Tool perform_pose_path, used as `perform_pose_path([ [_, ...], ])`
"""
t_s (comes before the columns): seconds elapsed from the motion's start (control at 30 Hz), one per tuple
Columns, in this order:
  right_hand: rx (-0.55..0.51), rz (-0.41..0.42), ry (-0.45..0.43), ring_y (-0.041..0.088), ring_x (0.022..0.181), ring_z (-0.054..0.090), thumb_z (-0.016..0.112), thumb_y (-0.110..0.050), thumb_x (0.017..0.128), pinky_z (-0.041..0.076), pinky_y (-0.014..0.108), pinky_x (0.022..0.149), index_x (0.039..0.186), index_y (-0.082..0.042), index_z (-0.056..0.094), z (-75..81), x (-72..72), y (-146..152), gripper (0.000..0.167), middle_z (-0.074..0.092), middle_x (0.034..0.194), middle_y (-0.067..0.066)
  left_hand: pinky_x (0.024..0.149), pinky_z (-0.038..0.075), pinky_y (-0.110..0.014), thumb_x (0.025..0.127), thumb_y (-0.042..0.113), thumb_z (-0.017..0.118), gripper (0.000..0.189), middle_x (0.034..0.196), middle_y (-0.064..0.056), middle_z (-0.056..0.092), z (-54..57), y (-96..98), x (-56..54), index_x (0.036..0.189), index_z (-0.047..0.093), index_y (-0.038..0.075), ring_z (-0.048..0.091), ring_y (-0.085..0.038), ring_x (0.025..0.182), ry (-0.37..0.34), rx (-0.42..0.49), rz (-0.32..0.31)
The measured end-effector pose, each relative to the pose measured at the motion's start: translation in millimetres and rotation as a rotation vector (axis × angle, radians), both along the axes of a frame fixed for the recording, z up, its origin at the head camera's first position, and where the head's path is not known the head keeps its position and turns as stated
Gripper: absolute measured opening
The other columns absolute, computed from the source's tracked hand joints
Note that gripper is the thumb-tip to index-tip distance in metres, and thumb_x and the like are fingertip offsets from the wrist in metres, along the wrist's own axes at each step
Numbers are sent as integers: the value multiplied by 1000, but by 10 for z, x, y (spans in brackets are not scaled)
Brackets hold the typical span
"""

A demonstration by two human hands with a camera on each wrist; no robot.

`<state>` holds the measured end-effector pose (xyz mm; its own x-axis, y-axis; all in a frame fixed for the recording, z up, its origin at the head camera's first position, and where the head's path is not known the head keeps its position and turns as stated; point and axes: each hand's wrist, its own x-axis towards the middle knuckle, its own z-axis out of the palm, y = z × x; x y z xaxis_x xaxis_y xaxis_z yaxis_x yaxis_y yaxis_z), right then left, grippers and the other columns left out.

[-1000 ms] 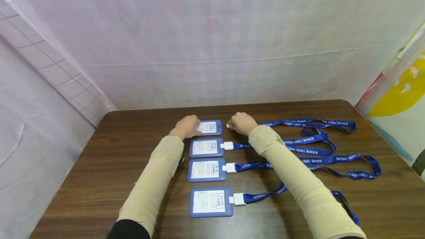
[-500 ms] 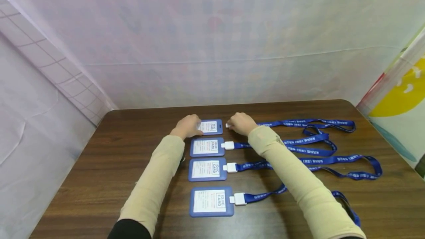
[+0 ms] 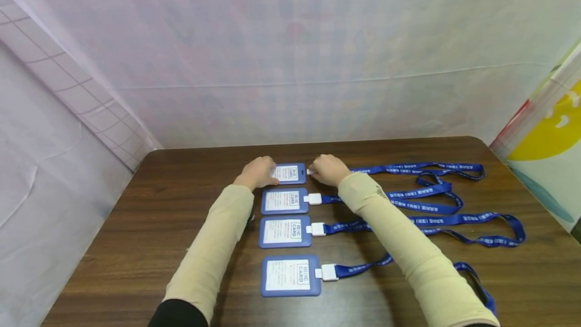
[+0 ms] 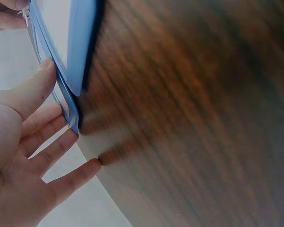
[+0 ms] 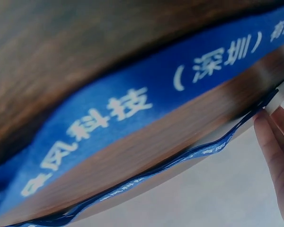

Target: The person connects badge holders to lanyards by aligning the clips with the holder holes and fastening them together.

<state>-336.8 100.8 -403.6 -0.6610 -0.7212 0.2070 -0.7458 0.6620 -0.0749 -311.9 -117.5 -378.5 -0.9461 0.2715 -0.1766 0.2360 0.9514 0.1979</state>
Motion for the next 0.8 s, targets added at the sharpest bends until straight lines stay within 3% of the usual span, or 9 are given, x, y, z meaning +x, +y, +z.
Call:
perform_pose_path([
  [0.3,-10,29,7,19,61,57,62,-6,80,50,33,60,68,-7,66,135,69,-11,12,59,65,3,97,38,-40,78,30,72,55,124,-13,52,181,26,81,121,55,1,47,-28,115,-25,-6,22],
  [0.8,19,15,-25,21,66,56,62,-10,84,50,33,64,76,-6,68,169,99,-23,11,59,70,6,95,41,-38,76,28,74,52,119,-14,55,218,62,79,116,58,-1,50,-28,110,-30,9,14],
])
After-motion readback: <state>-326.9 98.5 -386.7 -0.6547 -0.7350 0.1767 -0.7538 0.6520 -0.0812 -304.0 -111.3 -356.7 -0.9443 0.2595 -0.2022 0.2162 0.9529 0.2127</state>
